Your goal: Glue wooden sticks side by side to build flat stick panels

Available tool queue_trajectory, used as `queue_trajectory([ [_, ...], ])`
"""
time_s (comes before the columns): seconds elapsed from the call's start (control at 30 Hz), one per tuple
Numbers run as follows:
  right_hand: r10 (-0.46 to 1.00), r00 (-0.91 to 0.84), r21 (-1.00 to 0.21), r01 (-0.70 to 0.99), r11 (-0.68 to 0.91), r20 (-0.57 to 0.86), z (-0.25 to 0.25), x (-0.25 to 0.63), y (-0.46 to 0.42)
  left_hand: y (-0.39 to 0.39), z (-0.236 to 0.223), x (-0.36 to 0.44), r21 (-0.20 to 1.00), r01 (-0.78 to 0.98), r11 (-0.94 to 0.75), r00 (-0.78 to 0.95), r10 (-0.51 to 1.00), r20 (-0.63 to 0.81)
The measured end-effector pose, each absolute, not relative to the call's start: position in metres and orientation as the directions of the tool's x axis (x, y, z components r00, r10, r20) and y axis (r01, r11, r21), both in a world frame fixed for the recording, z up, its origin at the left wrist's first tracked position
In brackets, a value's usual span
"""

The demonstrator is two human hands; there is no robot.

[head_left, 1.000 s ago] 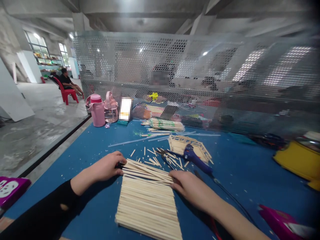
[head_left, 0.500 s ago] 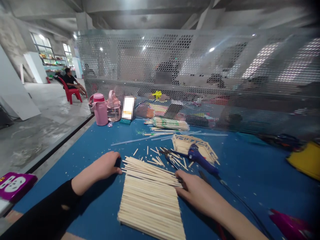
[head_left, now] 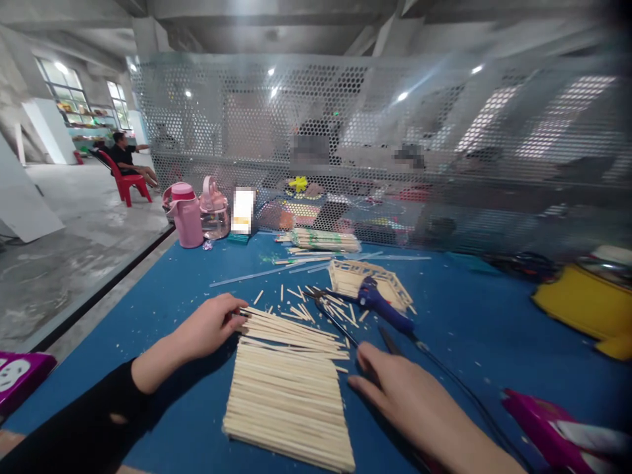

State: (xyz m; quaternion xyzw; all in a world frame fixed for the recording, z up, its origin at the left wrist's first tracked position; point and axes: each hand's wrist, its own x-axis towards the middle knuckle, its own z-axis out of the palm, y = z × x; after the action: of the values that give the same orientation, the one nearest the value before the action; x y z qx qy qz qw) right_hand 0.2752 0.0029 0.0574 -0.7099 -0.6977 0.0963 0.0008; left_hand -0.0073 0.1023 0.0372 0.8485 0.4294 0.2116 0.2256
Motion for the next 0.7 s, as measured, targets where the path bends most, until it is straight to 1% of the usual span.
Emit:
queue_trajectory([
  [0.03, 0.986, 0.017, -0.127, 0.991, -0.038, -0.164, 0.058, 0.275, -0.004, 0.101, 0.039, -0.007, 0.577, 0.625, -0.525, 0.531, 0.828, 0.179],
  [0.1, 0.983, -0.003, -0.155, 0.988, -0.026, -0.182, 0.056, 0.274, -0.012, 0.098, 0.043, -0.005, 0.618, 0.604, -0.503, 0.522, 0.836, 0.171],
  [0.17, 0.991, -0.056, -0.203, 0.979, 0.03, -0.123, 0.053, 0.271, -0.011, 0.093, 0.045, -0.004, 0.677, 0.57, -0.466, 0.535, 0.836, 0.125],
  [0.23, 0.991, -0.117, -0.22, 0.97, 0.1, -0.067, 0.052, 0.268, -0.002, 0.09, 0.045, -0.002, 0.751, 0.53, -0.395, 0.559, 0.828, 0.041],
  [0.27, 0.987, -0.146, -0.211, 0.969, 0.13, -0.062, 0.052, 0.266, 0.005, 0.088, 0.044, -0.001, 0.788, 0.513, -0.341, 0.571, 0.821, -0.017],
  [0.37, 0.974, -0.198, -0.157, 0.971, 0.18, -0.111, 0.052, 0.261, 0.024, 0.085, 0.039, 0.001, 0.864, 0.484, -0.142, 0.575, 0.796, -0.191],
  [0.4, 0.97, -0.215, -0.148, 0.969, 0.196, -0.118, 0.052, 0.26, 0.028, 0.085, 0.037, 0.002, 0.878, 0.472, -0.083, 0.568, 0.79, -0.231],
  [0.47, 0.964, -0.244, -0.148, 0.962, 0.228, -0.101, 0.05, 0.261, 0.033, 0.084, 0.034, 0.002, 0.898, 0.439, -0.005, 0.546, 0.796, -0.262],
  [0.53, 0.964, -0.258, -0.166, 0.955, 0.244, -0.065, 0.046, 0.264, 0.032, 0.083, 0.032, 0.001, 0.905, 0.426, 0.009, 0.492, 0.837, -0.24],
  [0.63, 0.967, -0.253, -0.221, 0.945, 0.242, -0.022, 0.039, 0.273, 0.03, 0.082, 0.032, -0.004, 0.875, 0.485, -0.011, 0.381, 0.903, -0.2],
  [0.7, 0.972, -0.236, -0.271, 0.936, 0.223, -0.017, 0.038, 0.279, 0.031, 0.082, 0.033, -0.006, 0.857, 0.513, 0.046, 0.371, 0.889, -0.27],
])
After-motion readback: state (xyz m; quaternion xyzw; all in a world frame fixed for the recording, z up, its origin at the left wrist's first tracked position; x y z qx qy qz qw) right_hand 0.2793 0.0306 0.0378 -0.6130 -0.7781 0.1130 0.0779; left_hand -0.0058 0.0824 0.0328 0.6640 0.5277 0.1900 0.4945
